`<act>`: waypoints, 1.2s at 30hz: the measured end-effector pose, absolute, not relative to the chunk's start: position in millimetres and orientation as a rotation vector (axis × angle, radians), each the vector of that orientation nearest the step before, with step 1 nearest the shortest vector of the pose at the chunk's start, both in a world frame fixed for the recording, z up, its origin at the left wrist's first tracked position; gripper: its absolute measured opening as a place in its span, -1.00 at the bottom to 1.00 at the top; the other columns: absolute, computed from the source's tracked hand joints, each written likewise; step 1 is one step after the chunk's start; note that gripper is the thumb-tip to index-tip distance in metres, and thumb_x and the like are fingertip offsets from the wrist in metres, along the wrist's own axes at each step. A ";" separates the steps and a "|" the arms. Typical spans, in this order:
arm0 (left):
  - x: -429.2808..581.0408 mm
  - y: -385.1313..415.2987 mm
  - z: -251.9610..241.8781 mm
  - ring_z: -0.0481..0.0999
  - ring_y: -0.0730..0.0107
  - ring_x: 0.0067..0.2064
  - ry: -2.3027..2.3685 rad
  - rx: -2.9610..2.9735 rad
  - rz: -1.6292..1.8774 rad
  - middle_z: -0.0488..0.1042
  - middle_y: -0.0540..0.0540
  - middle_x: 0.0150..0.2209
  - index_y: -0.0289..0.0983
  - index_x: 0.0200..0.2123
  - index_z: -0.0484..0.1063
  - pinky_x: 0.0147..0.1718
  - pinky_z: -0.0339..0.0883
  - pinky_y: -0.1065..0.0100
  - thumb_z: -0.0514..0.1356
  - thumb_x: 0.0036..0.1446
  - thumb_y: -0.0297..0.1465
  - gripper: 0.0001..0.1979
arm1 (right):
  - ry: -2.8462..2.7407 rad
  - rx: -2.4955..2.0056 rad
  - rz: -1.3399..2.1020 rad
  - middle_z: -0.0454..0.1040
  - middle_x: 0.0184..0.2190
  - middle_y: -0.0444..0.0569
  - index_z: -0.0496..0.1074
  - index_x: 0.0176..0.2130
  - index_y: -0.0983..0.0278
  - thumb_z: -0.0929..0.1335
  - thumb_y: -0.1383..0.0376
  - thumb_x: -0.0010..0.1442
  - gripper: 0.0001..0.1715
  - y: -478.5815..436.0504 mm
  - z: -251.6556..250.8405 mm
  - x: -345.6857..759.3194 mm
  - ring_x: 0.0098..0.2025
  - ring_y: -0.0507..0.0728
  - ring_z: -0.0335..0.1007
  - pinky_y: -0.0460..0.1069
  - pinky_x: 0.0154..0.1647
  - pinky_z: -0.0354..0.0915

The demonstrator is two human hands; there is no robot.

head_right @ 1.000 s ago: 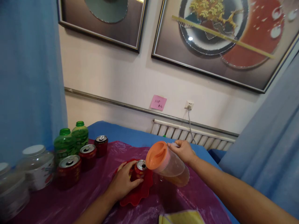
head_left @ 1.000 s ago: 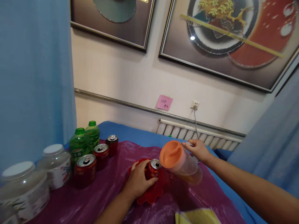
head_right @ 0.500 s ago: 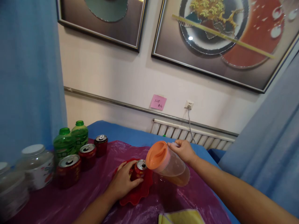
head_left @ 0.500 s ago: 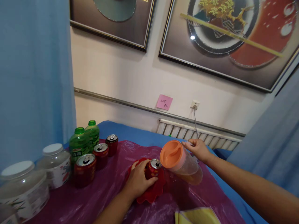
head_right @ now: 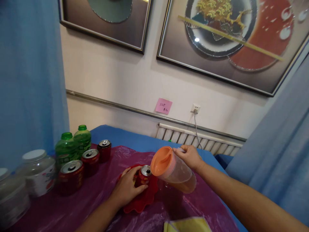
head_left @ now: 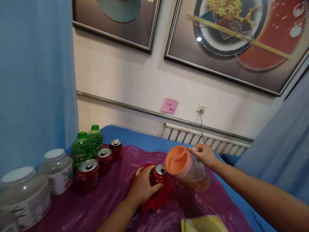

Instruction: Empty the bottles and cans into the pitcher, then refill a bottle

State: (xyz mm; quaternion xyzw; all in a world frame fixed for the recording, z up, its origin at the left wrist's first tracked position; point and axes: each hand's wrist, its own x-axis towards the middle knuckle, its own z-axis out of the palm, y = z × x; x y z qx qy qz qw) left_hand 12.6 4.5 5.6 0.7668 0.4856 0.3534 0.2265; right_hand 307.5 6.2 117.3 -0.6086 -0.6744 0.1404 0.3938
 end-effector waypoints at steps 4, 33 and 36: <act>12.8 4.5 6.2 0.46 -0.04 0.17 1.343 2.111 0.966 0.57 -0.16 0.07 -0.19 0.05 0.44 0.29 0.06 -0.08 0.45 -0.15 -0.36 -0.38 | -1.711 -1.542 0.354 -0.12 -0.64 -0.26 -0.03 -0.63 0.17 0.35 -0.17 0.09 -0.33 5.7 117.1 307.0 -0.57 -0.03 -0.19 -0.06 -0.58 -0.16; 11.8 3.2 8.7 0.44 -0.02 0.17 1.341 2.091 0.968 0.56 -0.15 0.07 -0.19 0.06 0.43 0.28 0.09 -0.04 0.45 -0.14 -0.36 -0.37 | -1.705 -1.531 0.362 -0.12 -0.66 -0.27 -0.03 -0.64 0.16 0.35 -0.16 0.09 -0.33 2.9 124.0 300.3 -0.58 -0.04 -0.20 -0.06 -0.58 -0.17; 11.8 3.0 9.0 0.44 -0.02 0.17 1.347 2.091 0.963 0.56 -0.15 0.08 -0.20 0.07 0.43 0.26 0.11 -0.04 0.44 -0.14 -0.37 -0.36 | -1.701 -1.527 0.364 -0.13 -0.65 -0.27 -0.04 -0.63 0.16 0.35 -0.17 0.09 -0.33 2.6 124.9 299.2 -0.58 -0.04 -0.21 -0.06 -0.59 -0.18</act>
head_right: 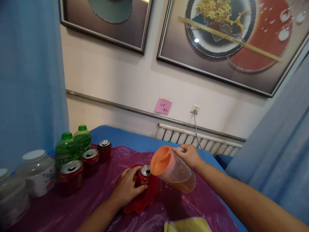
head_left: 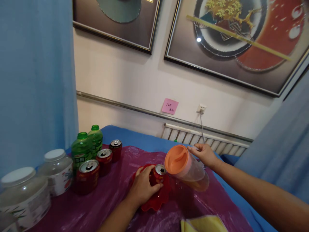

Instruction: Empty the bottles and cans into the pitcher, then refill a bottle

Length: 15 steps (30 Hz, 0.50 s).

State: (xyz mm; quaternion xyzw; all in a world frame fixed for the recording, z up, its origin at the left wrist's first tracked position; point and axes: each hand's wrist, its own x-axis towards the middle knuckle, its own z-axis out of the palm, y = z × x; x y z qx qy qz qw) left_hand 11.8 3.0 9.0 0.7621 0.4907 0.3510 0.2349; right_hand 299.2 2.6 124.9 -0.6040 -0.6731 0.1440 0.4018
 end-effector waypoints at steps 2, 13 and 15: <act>11.6 2.5 9.4 0.44 -0.03 0.17 1.344 2.092 0.973 0.56 -0.14 0.07 -0.18 0.06 0.43 0.25 0.13 -0.04 0.44 -0.15 -0.38 -0.37 | -1.699 -1.530 0.364 -0.13 -0.65 -0.27 -0.04 -0.63 0.17 0.35 -0.17 0.08 -0.33 2.3 125.4 298.7 -0.58 -0.04 -0.21 -0.07 -0.59 -0.17; 10.4 2.7 8.9 0.42 -0.07 0.18 1.356 2.065 0.976 0.57 -0.15 0.06 -0.16 0.06 0.45 0.20 0.18 -0.02 0.44 -0.16 -0.37 -0.37 | -1.679 -1.535 0.375 -0.14 -0.65 -0.27 -0.04 -0.63 0.16 0.36 -0.15 0.07 -0.33 1.2 127.5 298.3 -0.58 -0.04 -0.19 -0.07 -0.60 -0.16; 10.5 3.0 8.7 0.41 -0.08 0.19 1.357 2.060 0.959 0.55 -0.17 0.08 -0.18 0.07 0.45 0.21 0.17 -0.02 0.44 -0.15 -0.36 -0.36 | -1.681 -1.544 0.377 -0.13 -0.65 -0.27 -0.03 -0.64 0.16 0.36 -0.15 0.08 -0.33 0.5 128.5 298.8 -0.58 -0.04 -0.17 -0.07 -0.60 -0.15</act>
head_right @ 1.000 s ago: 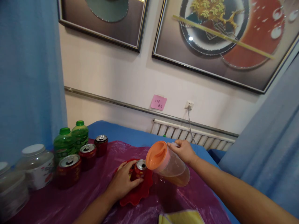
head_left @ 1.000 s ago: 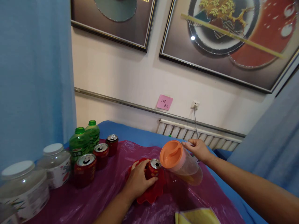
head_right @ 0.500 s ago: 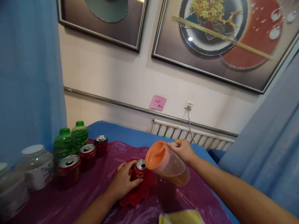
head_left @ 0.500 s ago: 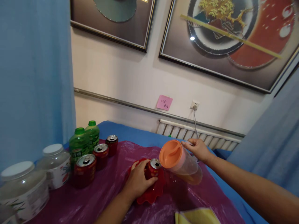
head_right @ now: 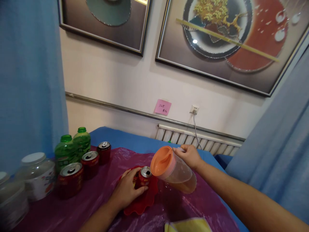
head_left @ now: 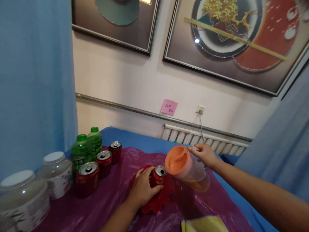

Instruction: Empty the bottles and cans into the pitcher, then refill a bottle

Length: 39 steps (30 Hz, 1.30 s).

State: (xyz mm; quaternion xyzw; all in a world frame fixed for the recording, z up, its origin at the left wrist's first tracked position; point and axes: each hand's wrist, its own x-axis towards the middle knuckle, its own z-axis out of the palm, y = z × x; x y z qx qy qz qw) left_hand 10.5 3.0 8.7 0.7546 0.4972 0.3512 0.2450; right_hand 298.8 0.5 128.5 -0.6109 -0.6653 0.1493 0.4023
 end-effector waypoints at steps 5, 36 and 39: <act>10.6 3.7 8.0 0.39 -0.08 0.20 1.358 2.055 0.945 0.54 -0.19 0.09 -0.22 0.08 0.44 0.20 0.19 0.00 0.43 -0.15 -0.35 -0.36 | -1.690 -1.566 0.370 -0.10 -0.66 -0.26 0.00 -0.64 0.17 0.35 -0.16 0.08 -0.35 0.2 129.0 300.9 -0.59 -0.04 -0.13 -0.08 -0.60 -0.12; 11.2 2.6 9.3 0.41 -0.08 0.20 1.313 2.021 0.984 0.54 -0.18 0.08 -0.18 0.06 0.46 0.20 0.21 0.01 0.44 -0.17 -0.37 -0.37 | -1.705 -1.587 0.362 -0.09 -0.65 -0.24 -0.01 -0.63 0.17 0.35 -0.19 0.08 -0.32 0.5 124.0 302.9 -0.57 -0.02 -0.16 -0.06 -0.57 -0.15; 11.2 2.2 9.4 0.42 -0.06 0.18 1.310 2.017 0.992 0.55 -0.17 0.07 -0.18 0.05 0.46 0.18 0.22 0.03 0.44 -0.18 -0.37 -0.37 | -1.706 -1.575 0.364 -0.09 -0.65 -0.24 -0.02 -0.63 0.17 0.35 -0.20 0.07 -0.31 1.1 124.0 302.5 -0.58 -0.02 -0.16 -0.06 -0.58 -0.15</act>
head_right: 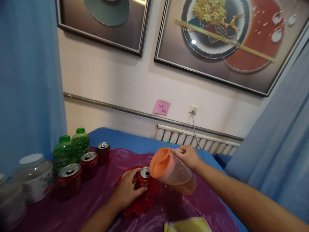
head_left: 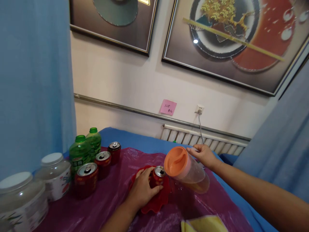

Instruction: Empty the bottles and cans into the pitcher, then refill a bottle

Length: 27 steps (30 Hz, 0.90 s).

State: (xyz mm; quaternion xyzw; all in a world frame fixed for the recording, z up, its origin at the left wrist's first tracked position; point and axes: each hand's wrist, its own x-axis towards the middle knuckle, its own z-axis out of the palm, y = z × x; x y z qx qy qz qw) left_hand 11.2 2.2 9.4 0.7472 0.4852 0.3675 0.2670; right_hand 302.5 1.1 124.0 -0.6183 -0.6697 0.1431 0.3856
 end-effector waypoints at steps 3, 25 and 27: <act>11.0 2.1 9.4 0.42 -0.06 0.18 1.308 2.024 0.991 0.55 -0.17 0.07 -0.18 0.05 0.46 0.19 0.22 0.03 0.44 -0.18 -0.38 -0.37 | -1.704 -1.559 0.363 -0.08 -0.66 -0.24 -0.02 -0.64 0.18 0.35 -0.20 0.07 -0.30 0.7 125.1 300.8 -0.59 -0.02 -0.15 -0.06 -0.59 -0.14; 10.7 3.9 7.5 0.44 -0.04 0.16 1.292 2.020 1.001 0.56 -0.17 0.06 -0.19 0.05 0.46 0.17 0.23 0.04 0.43 -0.17 -0.39 -0.38 | -1.669 -1.577 0.385 -0.12 -0.65 -0.26 -0.04 -0.63 0.16 0.36 -0.18 0.04 -0.33 -4.0 134.0 295.2 -0.59 -0.04 -0.18 -0.07 -0.60 -0.15; 10.5 4.0 7.3 0.44 -0.04 0.16 1.290 2.015 0.998 0.55 -0.17 0.07 -0.19 0.05 0.46 0.17 0.23 0.04 0.44 -0.18 -0.39 -0.37 | -1.666 -1.578 0.377 -0.12 -0.65 -0.25 -0.04 -0.64 0.16 0.36 -0.18 0.04 -0.32 -3.9 134.0 294.7 -0.59 -0.03 -0.17 -0.07 -0.60 -0.15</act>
